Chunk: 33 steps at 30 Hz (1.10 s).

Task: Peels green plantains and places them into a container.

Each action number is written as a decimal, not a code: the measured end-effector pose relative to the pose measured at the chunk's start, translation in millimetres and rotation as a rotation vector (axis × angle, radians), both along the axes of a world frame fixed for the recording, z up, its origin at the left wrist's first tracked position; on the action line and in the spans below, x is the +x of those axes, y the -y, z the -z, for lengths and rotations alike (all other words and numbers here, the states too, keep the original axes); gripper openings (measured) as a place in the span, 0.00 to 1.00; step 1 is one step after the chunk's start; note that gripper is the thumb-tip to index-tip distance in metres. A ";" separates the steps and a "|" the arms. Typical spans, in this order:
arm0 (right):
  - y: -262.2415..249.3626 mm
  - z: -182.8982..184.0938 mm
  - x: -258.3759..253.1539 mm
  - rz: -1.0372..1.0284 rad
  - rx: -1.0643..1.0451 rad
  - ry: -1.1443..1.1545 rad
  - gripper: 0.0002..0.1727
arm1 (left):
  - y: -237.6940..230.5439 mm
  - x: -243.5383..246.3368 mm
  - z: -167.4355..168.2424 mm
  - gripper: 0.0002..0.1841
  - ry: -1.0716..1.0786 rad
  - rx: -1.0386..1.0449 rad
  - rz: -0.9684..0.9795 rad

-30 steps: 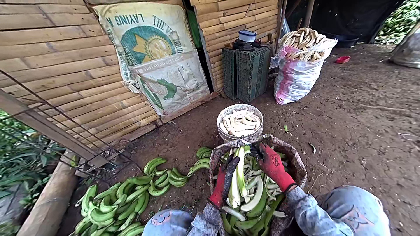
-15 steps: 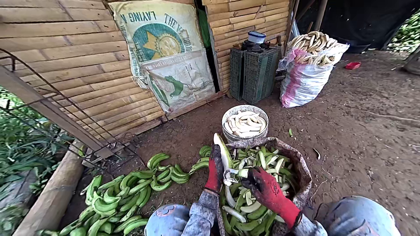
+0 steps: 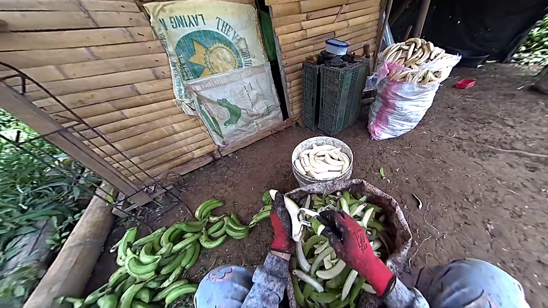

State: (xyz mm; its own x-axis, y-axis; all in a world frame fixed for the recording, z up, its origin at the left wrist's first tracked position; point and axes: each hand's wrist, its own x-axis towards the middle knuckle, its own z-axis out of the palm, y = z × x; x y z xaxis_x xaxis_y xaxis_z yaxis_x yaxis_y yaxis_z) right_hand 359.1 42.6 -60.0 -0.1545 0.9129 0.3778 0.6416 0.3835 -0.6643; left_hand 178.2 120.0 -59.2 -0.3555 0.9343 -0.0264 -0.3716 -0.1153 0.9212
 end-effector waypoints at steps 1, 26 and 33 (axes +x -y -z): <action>9.7 5.7 -10.5 -0.038 0.057 0.015 0.22 | -5.1 -1.5 -0.3 0.25 0.046 0.023 -0.089; -10.2 17.5 29.1 -0.307 0.265 0.044 0.20 | 13.2 -9.1 7.1 0.38 0.862 -0.045 0.586; -10.0 9.4 8.2 -0.096 0.249 0.233 0.20 | 26.0 13.4 -0.9 0.25 0.245 -0.022 0.283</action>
State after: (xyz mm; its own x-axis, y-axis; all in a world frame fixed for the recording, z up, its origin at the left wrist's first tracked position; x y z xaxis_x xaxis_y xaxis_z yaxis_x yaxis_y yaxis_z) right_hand 367.3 52.6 -69.4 -0.3433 0.7742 0.5317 0.7179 0.5813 -0.3830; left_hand 191.6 94.0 -58.3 -0.0634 0.9930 -0.0996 -0.5959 0.0424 0.8019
